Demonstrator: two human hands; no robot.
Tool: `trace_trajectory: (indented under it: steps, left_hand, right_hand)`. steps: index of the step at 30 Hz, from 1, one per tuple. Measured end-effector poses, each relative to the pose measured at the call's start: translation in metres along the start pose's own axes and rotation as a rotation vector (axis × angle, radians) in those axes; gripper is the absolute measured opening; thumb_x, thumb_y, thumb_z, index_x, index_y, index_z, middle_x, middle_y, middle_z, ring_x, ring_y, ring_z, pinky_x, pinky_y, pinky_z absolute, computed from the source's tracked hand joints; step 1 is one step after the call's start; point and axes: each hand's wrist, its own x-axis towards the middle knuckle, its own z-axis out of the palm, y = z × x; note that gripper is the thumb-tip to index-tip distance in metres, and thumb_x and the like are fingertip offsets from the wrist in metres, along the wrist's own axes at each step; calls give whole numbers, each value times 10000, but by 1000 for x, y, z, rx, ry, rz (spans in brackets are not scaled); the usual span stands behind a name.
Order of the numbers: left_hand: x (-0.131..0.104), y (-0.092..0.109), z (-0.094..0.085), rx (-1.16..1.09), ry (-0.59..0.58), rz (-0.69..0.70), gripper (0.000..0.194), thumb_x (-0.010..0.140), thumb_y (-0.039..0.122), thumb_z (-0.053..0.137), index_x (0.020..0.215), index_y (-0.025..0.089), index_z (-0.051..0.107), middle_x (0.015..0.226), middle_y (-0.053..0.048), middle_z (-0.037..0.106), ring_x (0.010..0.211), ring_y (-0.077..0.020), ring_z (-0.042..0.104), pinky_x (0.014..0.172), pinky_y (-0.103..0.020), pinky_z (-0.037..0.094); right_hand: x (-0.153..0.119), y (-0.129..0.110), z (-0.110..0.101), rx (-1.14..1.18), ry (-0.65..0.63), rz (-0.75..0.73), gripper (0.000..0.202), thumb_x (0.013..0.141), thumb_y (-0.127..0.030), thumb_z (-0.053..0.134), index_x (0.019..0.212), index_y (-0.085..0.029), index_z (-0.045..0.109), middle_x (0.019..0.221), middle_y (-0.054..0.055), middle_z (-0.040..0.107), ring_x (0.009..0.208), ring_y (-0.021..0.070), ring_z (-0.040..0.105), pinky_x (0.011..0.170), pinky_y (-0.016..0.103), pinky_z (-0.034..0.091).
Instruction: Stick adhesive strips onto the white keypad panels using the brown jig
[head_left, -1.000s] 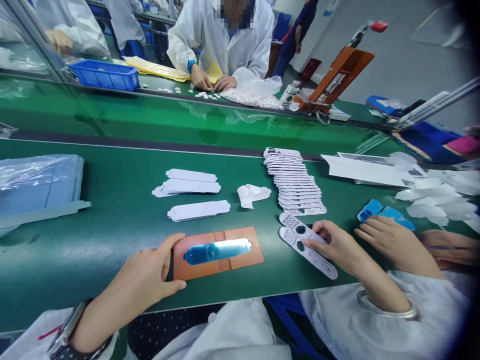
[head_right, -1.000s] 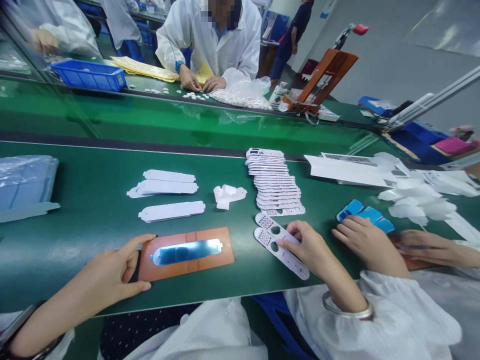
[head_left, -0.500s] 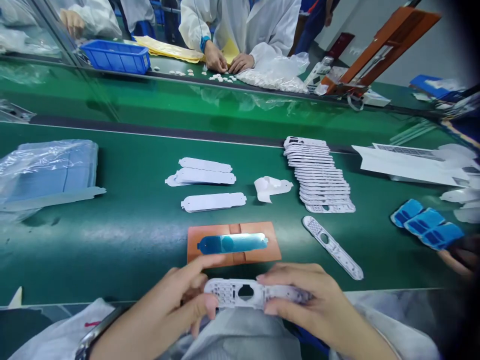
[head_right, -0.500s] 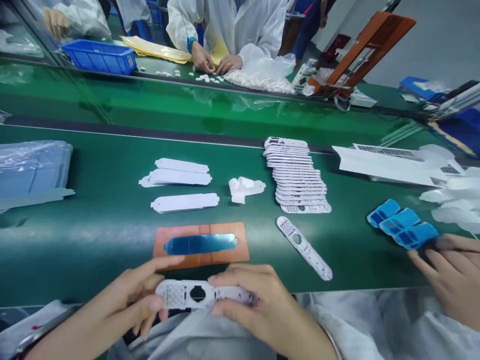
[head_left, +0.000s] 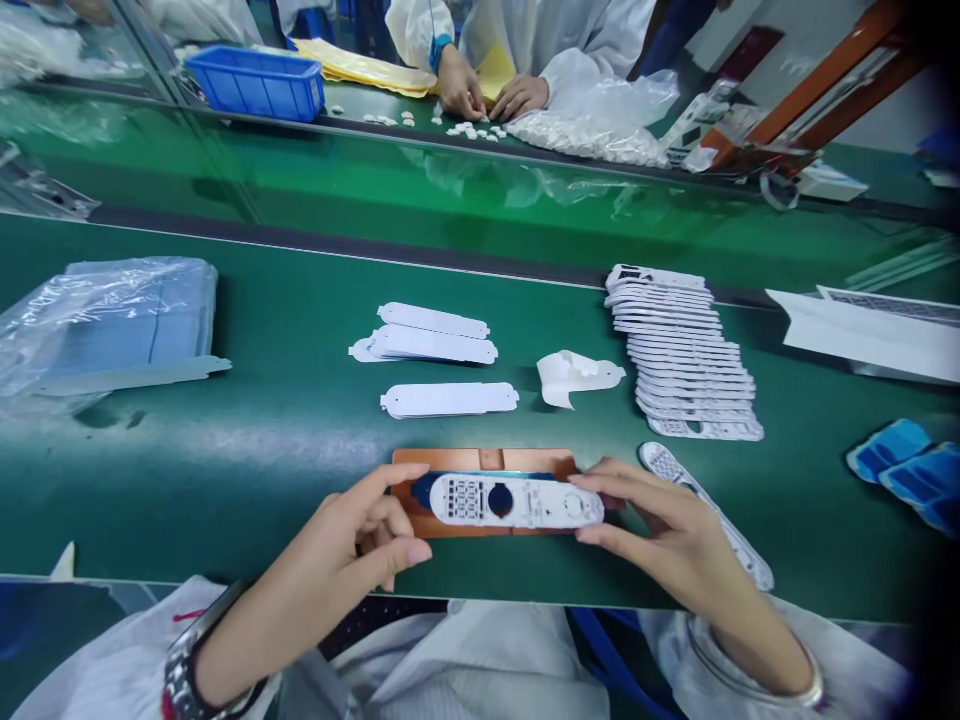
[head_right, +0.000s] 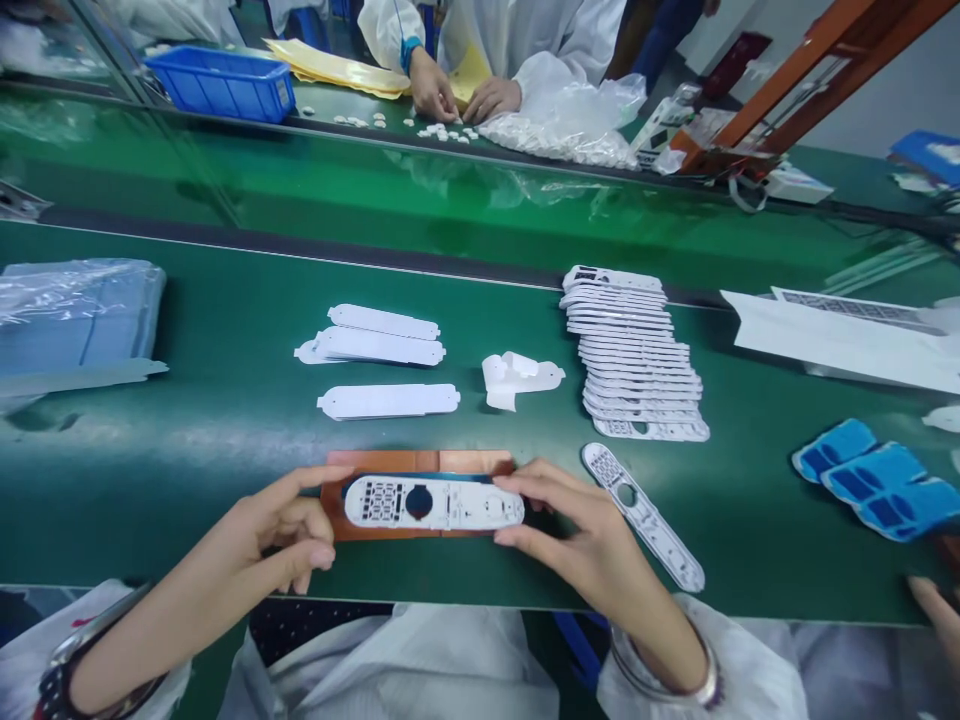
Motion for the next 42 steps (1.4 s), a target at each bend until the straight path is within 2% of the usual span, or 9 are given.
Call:
trace_trajectory:
  steps: [4,9,12,19,25,31,34,37,42]
  left_hand:
    - [4,0,-5,186,51,38,464,873,354,496,1322,307,389,803,29,608,653,-118,570,602,-227,464]
    - [8,3,-1,366,124,97,401,883,350,474,1279,288,469,645,51,531,545,-113,496,488,-206,356]
    - [11,4,1,434,145,106,363,881,343,461,1225,250,533,625,40,527,538,-121,494,470,-207,338]
    - [15,5,3,500,159,105,348,871,333,441,1166,214,580,617,24,537,542,-133,504,479,-211,354]
    - [17,2,2,482,156,73,339,860,358,432,1146,256,580,593,37,501,518,-130,506,487,-200,377]
    - [17,2,1,575,169,106,304,875,336,427,1111,238,592,606,24,571,528,-143,564,473,-196,409]
    - [16,7,0,733,177,147,287,893,293,426,1097,218,612,755,-20,688,597,-167,638,505,-218,459]
    - [16,16,1,1008,138,157,299,898,239,433,1121,194,628,907,-79,729,684,-234,693,540,-285,516]
    - [22,33,6,1373,-55,160,416,814,52,462,1191,150,609,975,-137,724,681,-278,709,535,-351,569]
  right_hand:
    - [10,6,-1,-8,-73,22,316,774,-309,677,1090,-302,657,948,57,645,846,188,601,619,278,533]
    - [12,6,3,-31,-120,38,307,799,-311,650,1106,-298,641,986,57,613,924,198,576,700,306,530]
    - [11,7,3,-42,-138,47,300,807,-313,641,1106,-295,638,1002,59,603,934,200,571,698,306,526]
    - [13,8,6,-97,-111,57,294,791,-314,653,1084,-284,648,967,48,588,929,205,559,728,322,512]
    - [13,5,5,-123,-123,94,278,803,-326,638,1072,-255,650,935,54,566,905,205,547,722,337,513]
    - [13,2,2,-139,-138,107,264,827,-334,607,1077,-254,642,966,55,558,937,204,543,750,346,517]
    - [13,1,1,-204,-160,59,235,851,-304,581,1070,-243,641,963,59,556,915,195,537,735,330,511]
    - [16,-5,0,-323,-206,-7,189,874,-269,546,1028,-226,648,938,65,570,857,190,530,678,313,496]
    - [25,-18,5,-567,-227,-90,148,872,-176,515,826,-183,656,798,58,604,715,183,516,582,301,431]
